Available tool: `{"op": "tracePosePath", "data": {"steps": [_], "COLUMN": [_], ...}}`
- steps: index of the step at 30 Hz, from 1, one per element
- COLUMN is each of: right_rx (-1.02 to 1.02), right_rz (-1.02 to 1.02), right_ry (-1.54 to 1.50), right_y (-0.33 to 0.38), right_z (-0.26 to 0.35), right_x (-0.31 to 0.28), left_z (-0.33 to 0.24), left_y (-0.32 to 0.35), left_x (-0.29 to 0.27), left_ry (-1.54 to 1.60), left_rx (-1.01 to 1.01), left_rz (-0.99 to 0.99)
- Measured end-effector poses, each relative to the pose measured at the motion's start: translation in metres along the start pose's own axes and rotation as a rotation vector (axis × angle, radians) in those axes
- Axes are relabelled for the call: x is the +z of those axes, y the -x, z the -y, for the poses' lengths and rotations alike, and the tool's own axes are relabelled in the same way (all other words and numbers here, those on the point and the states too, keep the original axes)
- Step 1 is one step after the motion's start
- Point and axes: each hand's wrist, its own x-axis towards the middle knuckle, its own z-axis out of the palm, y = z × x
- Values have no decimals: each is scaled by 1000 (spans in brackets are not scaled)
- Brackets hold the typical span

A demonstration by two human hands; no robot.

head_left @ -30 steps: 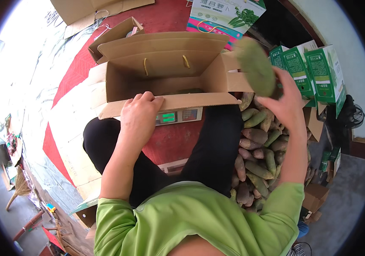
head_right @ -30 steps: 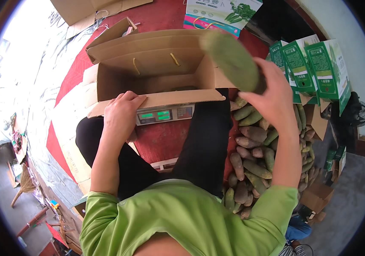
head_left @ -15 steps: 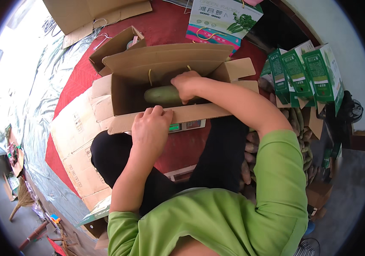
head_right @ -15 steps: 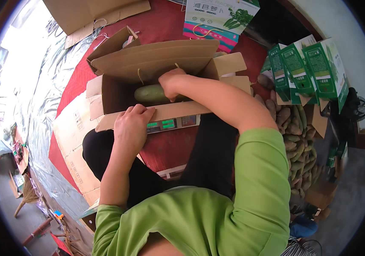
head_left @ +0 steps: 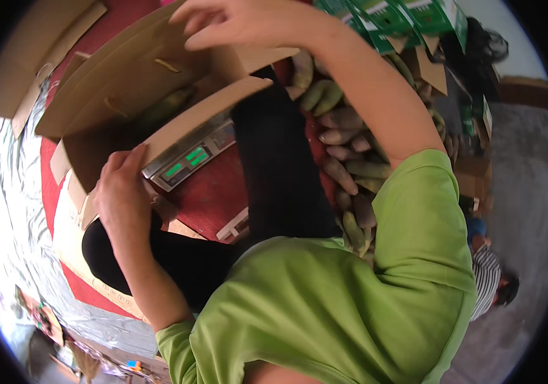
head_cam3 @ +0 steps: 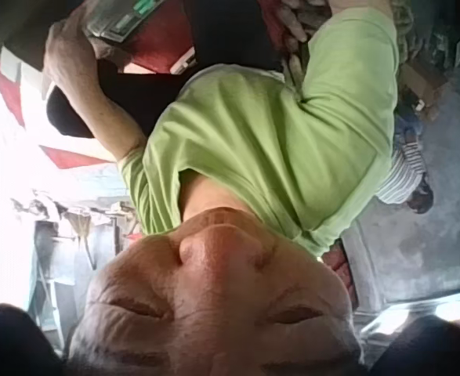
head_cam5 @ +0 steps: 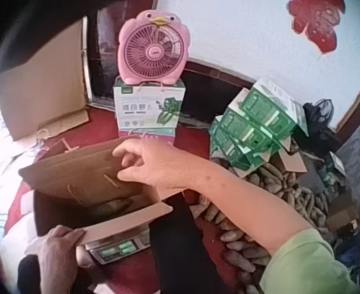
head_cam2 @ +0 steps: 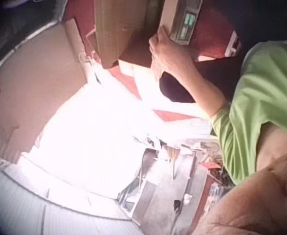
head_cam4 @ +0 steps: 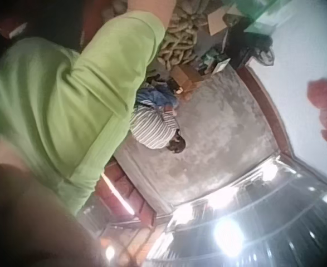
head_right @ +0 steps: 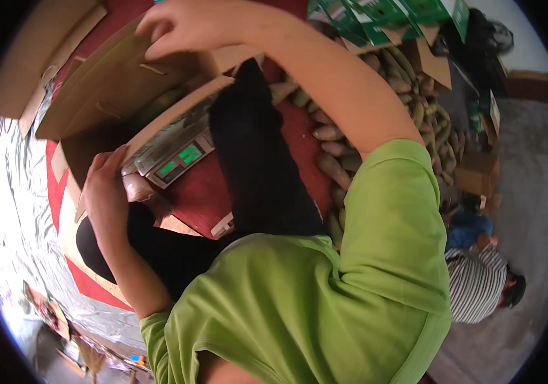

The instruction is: Sorting and packing large green vegetables into cardboard boxes and weighing them on a scale.

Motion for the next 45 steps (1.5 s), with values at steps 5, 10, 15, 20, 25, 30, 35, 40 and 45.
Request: {"op": "tracePosePath", "data": {"steps": [5,10,15,20,25,30,35,40,45], "right_rx": [412,885,1206,1729,1920,1843,1866,1828,1710], "right_rz": [-288,-462,-457,-783,-1136,-1567,-1643,-1751,-1535], "right_ry": [1,197,439,506,329,-341,-482,-504,-544], "right_y": [151,337,483,557,599,609,605,602,568], "right_z": [-68,-150,-161,-172,-187,-225,-237,-230,-213], "right_x": [-37,11,69,94,111,124,135,134,120], "left_z": [-2,-5,2,6,15,10,6,-5,-3], "left_y": [-2,-1,-6,-4,-10,-10,-7,-8,-2], "left_x": [-1,0,8,4,8,5,4,3,-5], "left_ry": [86,73,106,81,119,60,96,125,104], "left_rx": [27,50,140,112,144,133,114,69,21], "left_rz": [37,50,50,63,59,63,26,47,65]}}
